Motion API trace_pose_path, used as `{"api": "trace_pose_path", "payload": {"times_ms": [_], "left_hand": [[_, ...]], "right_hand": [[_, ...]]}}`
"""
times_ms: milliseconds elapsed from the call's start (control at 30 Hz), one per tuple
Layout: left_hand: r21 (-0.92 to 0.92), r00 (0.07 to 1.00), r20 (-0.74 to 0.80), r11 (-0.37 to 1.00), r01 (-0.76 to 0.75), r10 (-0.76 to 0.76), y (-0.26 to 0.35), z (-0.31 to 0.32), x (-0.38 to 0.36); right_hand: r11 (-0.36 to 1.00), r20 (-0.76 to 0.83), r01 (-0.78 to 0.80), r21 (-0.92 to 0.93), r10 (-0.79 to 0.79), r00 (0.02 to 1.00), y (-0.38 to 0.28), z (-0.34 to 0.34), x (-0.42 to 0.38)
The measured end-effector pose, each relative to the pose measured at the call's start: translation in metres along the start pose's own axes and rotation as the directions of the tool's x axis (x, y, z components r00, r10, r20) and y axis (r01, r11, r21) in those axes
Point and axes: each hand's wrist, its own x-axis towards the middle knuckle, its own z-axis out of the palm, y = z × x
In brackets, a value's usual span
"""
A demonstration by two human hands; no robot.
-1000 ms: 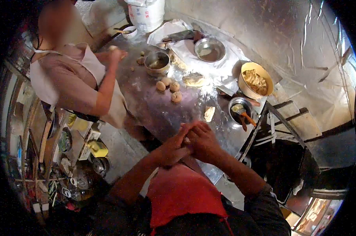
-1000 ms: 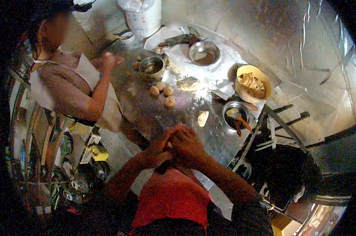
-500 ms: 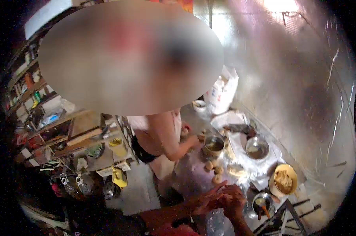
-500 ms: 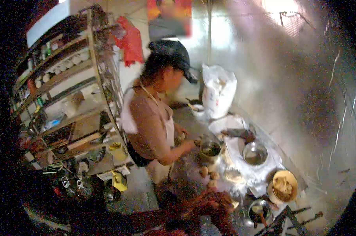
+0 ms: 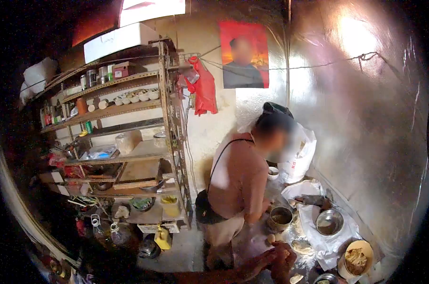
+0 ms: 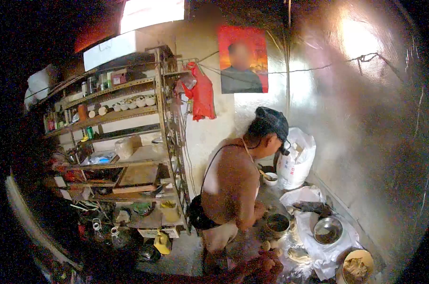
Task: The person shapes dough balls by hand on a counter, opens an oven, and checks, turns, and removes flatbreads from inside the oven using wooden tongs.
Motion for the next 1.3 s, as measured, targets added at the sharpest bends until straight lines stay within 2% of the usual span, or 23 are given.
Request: {"api": "trace_pose_path", "payload": {"times_ms": [33, 167, 200, 233, 267, 333, 400, 433, 500, 533, 633, 667, 700, 733, 767, 800, 833, 900, 933, 1100, 1200, 1267, 1300], "left_hand": [[0.013, 1.0, 0.0, 1.0, -0.004, 0.004, 0.004, 0.002, 0.0], [0.046, 1.0, 0.001, 0.999, -0.021, 0.021, 0.006, 0.004, 0.004], [0.054, 1.0, 0.008, 0.998, -0.023, 0.022, 0.007, 0.005, 0.005], [0.056, 1.0, 0.006, 0.998, -0.022, 0.022, 0.007, 0.005, 0.005], [0.064, 1.0, 0.004, 0.998, -0.024, 0.024, 0.009, 0.007, 0.005], [0.068, 1.0, 0.005, 0.997, -0.024, 0.024, 0.008, 0.007, 0.007], [0.081, 1.0, 0.012, 0.996, -0.027, 0.026, 0.008, 0.006, 0.008], [0.085, 0.999, 0.012, 0.996, -0.031, 0.03, 0.007, 0.005, 0.009], [0.097, 0.999, 0.02, 0.995, -0.027, 0.025, 0.009, 0.007, 0.011], [0.097, 0.999, 0.021, 0.995, -0.026, 0.024, 0.01, 0.008, 0.011], [0.11, 0.999, 0.035, 0.994, -0.019, 0.015, 0.011, 0.008, 0.014], [0.112, 0.999, 0.041, 0.994, -0.013, 0.008, 0.011, 0.009, 0.015], [0.117, 0.999, 0.043, 0.993, -0.01, 0.005, 0.01, 0.009, 0.016], [0.124, 0.999, 0.045, 0.992, -0.013, 0.008, 0.01, 0.008, 0.016], [0.127, 0.999, 0.049, 0.992, -0.005, -0.001, 0.01, 0.009, 0.017], [0.132, 0.999, 0.051, 0.991, -0.009, 0.002, 0.01, 0.009, 0.017], [0.131, 0.998, 0.056, 0.991, -0.002, -0.005, 0.011, 0.009, 0.018], [0.132, 0.998, 0.057, 0.991, -0.003, -0.004, 0.013, 0.009, 0.02], [0.133, 0.998, 0.059, 0.991, -0.003, -0.005, 0.013, 0.008, 0.022], [0.142, 0.999, 0.045, 0.99, 0.013, -0.019, 0.015, 0.004, 0.016], [0.163, 0.999, 0.03, 0.986, 0.017, -0.022, 0.017, 0.002, 0.012], [0.185, 0.999, 0.028, 0.982, 0.03, -0.036, 0.016, 0.001, 0.01], [0.204, 0.999, 0.023, 0.978, 0.038, -0.043, 0.016, -0.002, 0.008]], "right_hand": [[1.0, -0.001, 0.005, 0.007, -0.005, 1.0, -0.003, 0.001, 0.003], [0.975, 0.01, -0.223, 0.015, 0.223, 0.975, -0.024, 0.004, 0.012], [0.976, 0.012, -0.217, 0.019, 0.217, 0.976, -0.027, 0.002, 0.016], [0.871, 0.087, -0.108, -0.478, 0.17, 0.982, -0.029, -0.001, 0.018], [0.539, 0.176, 0.061, -0.84, 0.164, 0.971, -0.033, -0.003, 0.018], [0.575, 0.171, 0.086, -0.813, 0.094, 0.981, -0.037, -0.004, 0.016], [0.747, 0.031, -0.068, -0.662, 0.118, 0.993, -0.029, -0.004, 0.015], [0.749, 0.032, -0.068, -0.659, 0.119, 0.992, -0.028, -0.004, 0.015], [0.805, 0.075, 0.197, -0.56, -0.188, 0.979, -0.027, -0.007, 0.015], [0.805, 0.078, 0.196, -0.56, -0.185, 0.98, -0.026, -0.006, 0.013], [0.844, 0.037, 0.13, -0.519, -0.13, 0.991, -0.035, -0.004, 0.01], [0.748, 0.041, -0.041, -0.662, 0.091, 0.995, -0.051, -0.001, 0.016], [0.595, 0.007, -0.186, -0.782, 0.306, 0.952, -0.059, 0.001, 0.019], [0.593, 0.003, -0.191, -0.782, 0.31, 0.951, -0.054, -0.001, 0.016], [0.797, 0.021, -0.037, -0.602, 0.063, 0.998, -0.044, -0.003, 0.012], [0.907, -0.02, 0.161, -0.388, -0.183, 0.983, -0.034, -0.005, 0.007], [0.907, -0.014, 0.158, -0.389, -0.177, 0.984, -0.028, -0.006, 0.005], [0.606, 0.076, 0.036, -0.795, 0.04, 0.996, -0.018, -0.006, 0.004], [0.603, 0.073, 0.033, -0.797, 0.041, 0.996, -0.013, -0.008, 0.003], [0.793, 0.027, 0.023, -0.609, -0.009, 1.0, -0.026, -0.011, 0.001], [0.887, -0.008, -0.043, -0.46, 0.044, 0.999, -0.034, -0.013, -0.003], [0.971, -0.068, -0.177, -0.163, 0.168, 0.983, -0.043, -0.008, -0.008], [0.949, -0.087, -0.292, 0.118, 0.302, 0.949, -0.048, -0.005, -0.012]]}}
